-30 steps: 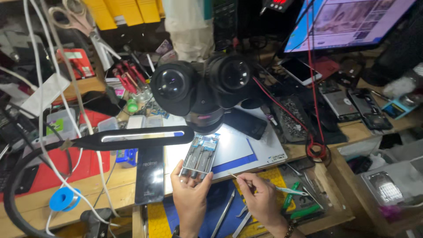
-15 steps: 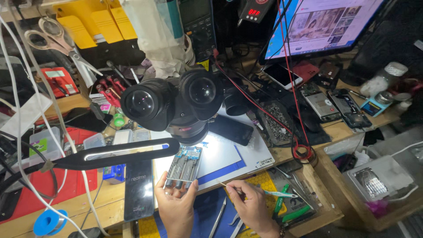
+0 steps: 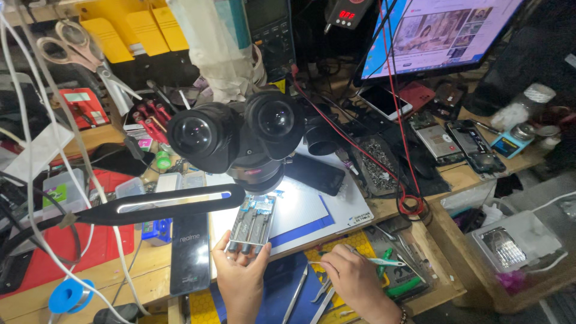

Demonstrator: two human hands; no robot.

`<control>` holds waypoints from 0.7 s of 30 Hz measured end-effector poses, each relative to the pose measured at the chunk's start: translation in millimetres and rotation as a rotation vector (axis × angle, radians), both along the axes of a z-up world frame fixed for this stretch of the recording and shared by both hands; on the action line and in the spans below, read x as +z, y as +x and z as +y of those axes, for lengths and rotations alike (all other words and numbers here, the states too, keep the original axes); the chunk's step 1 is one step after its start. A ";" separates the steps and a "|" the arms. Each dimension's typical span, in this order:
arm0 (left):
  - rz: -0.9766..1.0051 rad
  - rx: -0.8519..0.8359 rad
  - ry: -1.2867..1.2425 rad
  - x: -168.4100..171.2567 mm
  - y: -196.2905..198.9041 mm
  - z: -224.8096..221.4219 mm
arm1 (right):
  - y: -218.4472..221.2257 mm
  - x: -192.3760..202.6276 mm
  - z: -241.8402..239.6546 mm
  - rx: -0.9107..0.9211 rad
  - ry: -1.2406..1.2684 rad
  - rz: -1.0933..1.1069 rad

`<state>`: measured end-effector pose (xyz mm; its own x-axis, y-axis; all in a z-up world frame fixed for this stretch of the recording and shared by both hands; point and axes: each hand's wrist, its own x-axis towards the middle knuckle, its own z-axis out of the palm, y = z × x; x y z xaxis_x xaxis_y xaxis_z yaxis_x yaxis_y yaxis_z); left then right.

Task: The person disassembles a mobile phone by removing the internal battery and circuit board, then reassembles the components and tests the touch interface on the screen.

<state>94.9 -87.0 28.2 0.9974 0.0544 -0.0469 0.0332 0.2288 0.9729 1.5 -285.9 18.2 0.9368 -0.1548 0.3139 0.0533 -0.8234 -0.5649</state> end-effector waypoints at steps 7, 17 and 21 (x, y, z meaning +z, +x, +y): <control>-0.041 -0.021 0.014 4.5 -4.3 4.9 | -3.6 14.9 3.4 0.066 -0.198 -0.052; -0.009 -0.042 0.066 26.0 -8.0 5.8 | 98.5 130.2 -67.1 0.009 0.465 -0.201; -0.037 -0.042 0.014 11.4 -4.6 4.0 | 197.2 141.8 -85.5 0.216 0.586 -0.361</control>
<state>90.3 -83.0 39.5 0.9999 0.0128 -0.0098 0.0068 0.2139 0.9768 198.7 -371.4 160.0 0.8190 -0.2156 0.5317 0.4475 -0.3399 -0.8272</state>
